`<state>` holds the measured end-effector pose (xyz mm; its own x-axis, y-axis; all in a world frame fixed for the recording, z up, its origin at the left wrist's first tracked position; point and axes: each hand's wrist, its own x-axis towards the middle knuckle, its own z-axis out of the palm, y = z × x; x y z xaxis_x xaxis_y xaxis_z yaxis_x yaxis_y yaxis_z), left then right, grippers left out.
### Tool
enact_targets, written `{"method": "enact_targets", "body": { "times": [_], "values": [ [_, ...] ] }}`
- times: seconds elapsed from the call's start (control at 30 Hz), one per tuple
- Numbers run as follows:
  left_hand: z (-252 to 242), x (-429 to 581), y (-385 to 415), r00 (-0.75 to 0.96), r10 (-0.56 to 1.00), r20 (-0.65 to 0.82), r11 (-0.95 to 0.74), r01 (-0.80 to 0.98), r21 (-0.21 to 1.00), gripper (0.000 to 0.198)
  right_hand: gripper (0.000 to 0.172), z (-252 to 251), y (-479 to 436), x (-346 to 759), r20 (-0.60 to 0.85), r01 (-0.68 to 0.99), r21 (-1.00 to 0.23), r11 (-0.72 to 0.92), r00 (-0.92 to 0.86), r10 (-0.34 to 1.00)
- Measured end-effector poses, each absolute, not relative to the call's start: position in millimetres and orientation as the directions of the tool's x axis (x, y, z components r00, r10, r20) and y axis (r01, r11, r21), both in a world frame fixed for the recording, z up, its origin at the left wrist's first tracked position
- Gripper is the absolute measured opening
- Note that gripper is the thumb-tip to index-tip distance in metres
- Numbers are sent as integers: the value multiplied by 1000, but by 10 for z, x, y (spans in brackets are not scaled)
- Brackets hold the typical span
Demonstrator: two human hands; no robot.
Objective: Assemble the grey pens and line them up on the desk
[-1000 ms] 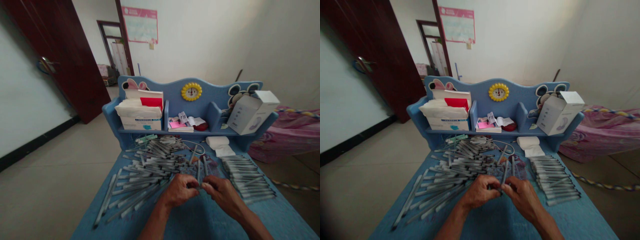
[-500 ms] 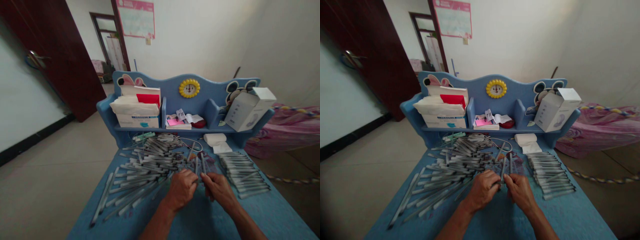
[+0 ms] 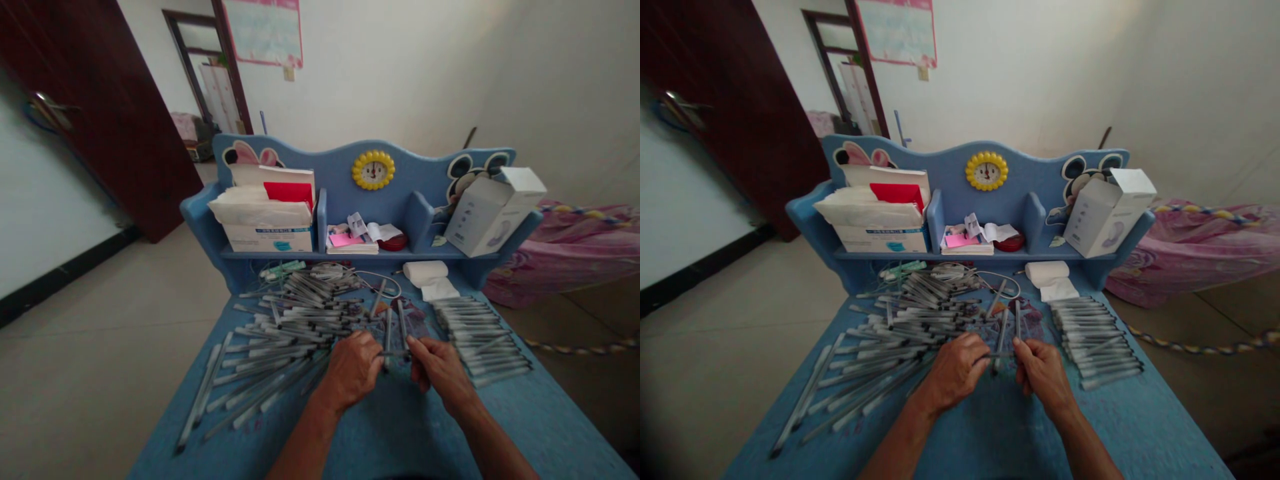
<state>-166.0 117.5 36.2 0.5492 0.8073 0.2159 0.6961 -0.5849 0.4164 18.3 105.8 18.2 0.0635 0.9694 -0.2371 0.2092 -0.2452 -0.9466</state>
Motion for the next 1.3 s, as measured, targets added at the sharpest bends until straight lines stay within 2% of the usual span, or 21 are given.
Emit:
{"method": "enact_targets", "body": {
  "times": [0.3, 0.4, 0.53, 0.67, 0.73, 0.8, 0.87, 0.97, 1.13, 1.3],
  "values": [
    [318, -1604, 1172, 546, 801, 244, -596, 697, 399, 8, 45, 137, 1059, 207, -293, 127, -945, -302, 83, 952],
    [316, -1600, 1170, 525, 821, 225, -565, 685, 460, 7, 48, 153, 1046, 205, -298, 68, -950, -304, 91, 950],
    [335, -1599, 1179, 469, 864, 183, -475, 641, 603, 8, 51, 152, 1015, 207, -299, -41, -954, -296, 114, 947],
    [359, -1580, 1187, 369, 923, 106, -306, 540, 784, 6, 45, 122, 983, 208, -263, -122, -959, -254, 61, 963],
    [365, -1562, 1186, 337, 941, -18, -130, 411, 902, 6, 42, 129, 968, 188, -249, -153, -958, -243, 17, 968],
    [365, -1546, 1185, 346, 922, -173, 100, 219, 971, 10, 39, 154, 953, 153, -242, -175, -954, -243, -23, 970],
    [363, -1536, 1188, 368, 889, -273, 285, 21, 958, 16, 37, 181, 940, 108, -243, -182, -952, -248, -50, 969],
    [356, -1543, 1206, 351, 880, -319, 403, -201, 893, 20, 34, 187, 923, 46, -247, -142, -957, -254, -68, 967],
    [328, -1599, 1255, 270, 900, -344, 432, -432, 792, 27, 32, 109, 912, 11, -269, -34, -962, -272, -88, 959],
    [311, -1661, 1290, 169, 929, -330, 367, -546, 753, 27, 31, 84, 923, -17, -265, 15, -964, -265, -125, 956]
  ]
}}
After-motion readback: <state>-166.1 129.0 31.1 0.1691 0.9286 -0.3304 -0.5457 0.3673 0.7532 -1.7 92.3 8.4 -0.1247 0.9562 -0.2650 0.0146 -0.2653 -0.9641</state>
